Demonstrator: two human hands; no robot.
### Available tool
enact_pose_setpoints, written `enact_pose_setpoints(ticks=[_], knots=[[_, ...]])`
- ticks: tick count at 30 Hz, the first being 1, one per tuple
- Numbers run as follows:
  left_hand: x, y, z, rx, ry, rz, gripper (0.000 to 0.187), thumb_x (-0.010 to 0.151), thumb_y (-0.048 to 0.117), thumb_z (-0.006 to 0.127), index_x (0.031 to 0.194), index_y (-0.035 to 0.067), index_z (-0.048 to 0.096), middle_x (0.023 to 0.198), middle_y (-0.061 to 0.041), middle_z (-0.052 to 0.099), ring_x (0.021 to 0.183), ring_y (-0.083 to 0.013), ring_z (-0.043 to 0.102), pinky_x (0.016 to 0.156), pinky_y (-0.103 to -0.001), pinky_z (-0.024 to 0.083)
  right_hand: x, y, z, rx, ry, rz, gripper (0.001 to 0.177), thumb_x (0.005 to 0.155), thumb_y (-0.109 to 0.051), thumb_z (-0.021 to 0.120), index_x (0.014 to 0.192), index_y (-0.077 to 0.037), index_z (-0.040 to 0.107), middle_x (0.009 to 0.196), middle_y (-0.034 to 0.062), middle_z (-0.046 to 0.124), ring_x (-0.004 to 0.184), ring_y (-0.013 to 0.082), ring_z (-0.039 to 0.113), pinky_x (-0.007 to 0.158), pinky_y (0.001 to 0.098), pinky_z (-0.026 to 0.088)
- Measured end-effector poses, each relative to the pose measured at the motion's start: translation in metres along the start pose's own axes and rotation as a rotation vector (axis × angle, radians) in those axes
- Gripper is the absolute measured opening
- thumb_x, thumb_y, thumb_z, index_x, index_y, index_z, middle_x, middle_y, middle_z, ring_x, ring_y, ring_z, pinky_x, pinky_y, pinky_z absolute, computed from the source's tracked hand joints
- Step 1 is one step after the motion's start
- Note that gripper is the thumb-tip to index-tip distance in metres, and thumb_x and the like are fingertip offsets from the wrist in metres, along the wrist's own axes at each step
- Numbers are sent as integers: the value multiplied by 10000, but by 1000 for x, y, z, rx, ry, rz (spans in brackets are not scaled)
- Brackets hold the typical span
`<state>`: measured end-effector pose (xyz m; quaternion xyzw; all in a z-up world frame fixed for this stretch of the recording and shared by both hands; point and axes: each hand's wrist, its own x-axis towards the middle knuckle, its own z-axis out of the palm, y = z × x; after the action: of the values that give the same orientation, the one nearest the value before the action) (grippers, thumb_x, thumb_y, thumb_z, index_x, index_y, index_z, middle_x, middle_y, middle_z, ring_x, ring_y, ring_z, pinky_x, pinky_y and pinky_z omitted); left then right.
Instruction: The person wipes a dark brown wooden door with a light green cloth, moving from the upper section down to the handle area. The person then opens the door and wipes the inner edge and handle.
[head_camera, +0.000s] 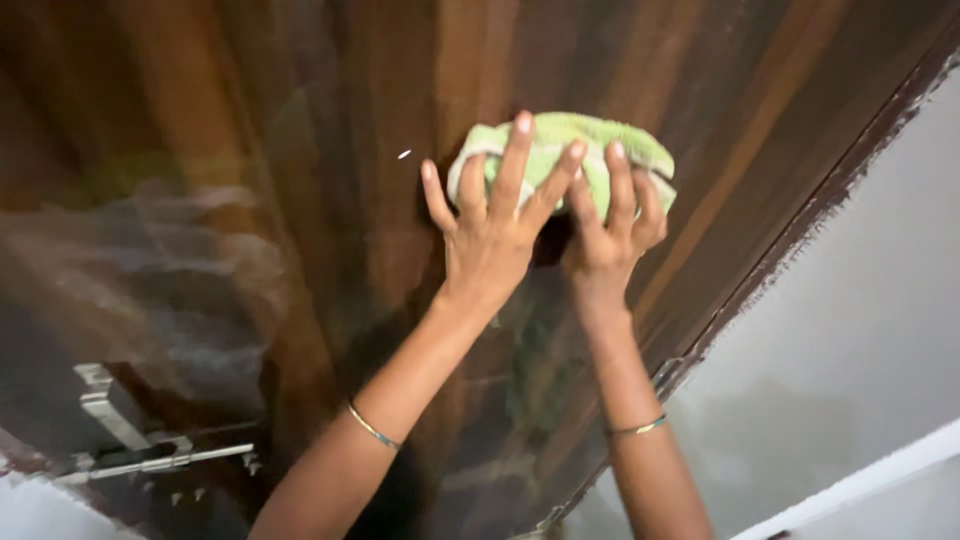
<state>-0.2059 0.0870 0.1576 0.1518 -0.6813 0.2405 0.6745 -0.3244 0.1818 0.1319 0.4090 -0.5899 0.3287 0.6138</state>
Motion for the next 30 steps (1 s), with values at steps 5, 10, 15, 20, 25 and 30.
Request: enact_pose_setpoints(ticks=[5,10,15,20,25,30], knots=[[-39,13,5,39,-45,67,539,1139,296,568,1633,440,410,1666,-35,353,1332,-315,400,1239,-653,108,-53,4,12,128,6,24,672,993,20,635,1578,-209,396,1699,179,273,1553,445,255,1296,628,192],[-71,23,11,22,-70,92,559,1140,316,586,1645,446,385,1682,-28,308,1374,-312,349,1255,-653,100,-95,15,10,175,-77,45,779,956,18,634,1614,-250,316,1718,182,192,1572,469,188,1289,691,108],[-109,38,12,47,-126,91,591,1107,336,603,1645,445,383,1679,-31,308,1373,-320,336,1243,-642,88,-135,22,11,231,-107,56,851,954,-7,650,1649,-285,245,1737,166,116,1582,487,103,1278,705,70],[-149,54,9,27,-193,79,630,1058,342,637,1623,462,386,1676,-17,312,1350,-302,362,1237,-645,65,-184,19,5,302,-200,128,892,932,-28,656,1653,-307,210,1746,174,36,1590,520,28,1265,713,35],[-174,57,0,-11,-276,105,664,1002,353,661,1607,474,417,1668,-5,323,1307,-285,413,1233,-664,-9,-215,22,-9,363,-329,118,877,973,-225,721,1653,-298,173,1736,205,-17,1574,540,-4,1228,737,-19],[-150,53,0,-8,-298,110,642,1011,333,670,1602,465,459,1679,-19,337,1331,-260,447,1206,-667,-140,-189,30,-14,346,-396,161,807,987,-318,689,1643,-289,219,1726,217,-3,1575,530,-2,1218,742,-55]])
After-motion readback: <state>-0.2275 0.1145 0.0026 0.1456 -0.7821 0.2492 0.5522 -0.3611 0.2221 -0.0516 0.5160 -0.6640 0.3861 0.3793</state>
